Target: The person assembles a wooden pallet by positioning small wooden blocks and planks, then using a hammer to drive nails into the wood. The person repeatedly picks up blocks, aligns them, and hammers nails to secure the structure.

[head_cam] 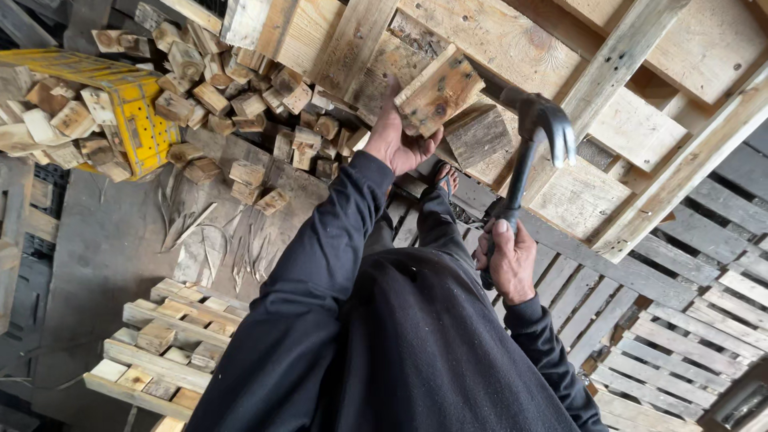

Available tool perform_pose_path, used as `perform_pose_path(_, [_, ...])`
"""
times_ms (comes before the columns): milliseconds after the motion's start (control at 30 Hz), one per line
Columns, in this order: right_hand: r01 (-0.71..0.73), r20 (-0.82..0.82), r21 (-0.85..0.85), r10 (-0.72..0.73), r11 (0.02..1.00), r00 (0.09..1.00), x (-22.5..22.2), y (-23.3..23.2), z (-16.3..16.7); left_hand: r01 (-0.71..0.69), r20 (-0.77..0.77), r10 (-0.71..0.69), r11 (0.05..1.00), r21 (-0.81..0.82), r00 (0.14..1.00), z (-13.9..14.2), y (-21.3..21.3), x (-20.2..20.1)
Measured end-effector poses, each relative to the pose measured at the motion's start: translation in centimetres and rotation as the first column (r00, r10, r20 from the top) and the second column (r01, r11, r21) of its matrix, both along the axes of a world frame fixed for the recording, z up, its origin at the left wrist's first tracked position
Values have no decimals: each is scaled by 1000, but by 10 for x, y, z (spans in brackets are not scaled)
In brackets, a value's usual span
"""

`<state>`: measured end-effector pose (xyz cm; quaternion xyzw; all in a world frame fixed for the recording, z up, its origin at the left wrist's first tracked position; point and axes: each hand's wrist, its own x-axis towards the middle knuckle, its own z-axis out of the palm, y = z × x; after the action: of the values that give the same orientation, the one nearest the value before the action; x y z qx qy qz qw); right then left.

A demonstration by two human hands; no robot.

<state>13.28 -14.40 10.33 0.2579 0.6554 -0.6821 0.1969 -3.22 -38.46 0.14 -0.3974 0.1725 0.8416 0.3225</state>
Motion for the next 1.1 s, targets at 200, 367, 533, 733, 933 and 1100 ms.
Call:
perform_pose_path(200, [-246,38,169,243,954,969,-20,4,8,137,-145,-160,978,-158,976,2,-17,23])
perform_pose_path(367, [-268,-4,199,274,943,962,-18,-2,28,-322,-504,-420,432,-842,755,7,-22,51])
perform_pose_path(533, [-222,-759,170,271,960,592,-32,7,77,-681,-375,-789,-74,-728,487,-20,-4,26])
perform_pose_path(733, [3,-887,-90,-81,996,454,-64,5,118,-501,-355,-729,19,-865,586,-49,12,30])
perform_pose_path(933, [-274,83,331,261,903,962,-52,-14,71,-554,-319,-768,-55,-831,555,-40,8,28])
perform_pose_path(1100, [-112,-627,85,141,990,766,-48,13,74,-374,-153,-790,-102,-922,594,-27,10,32])
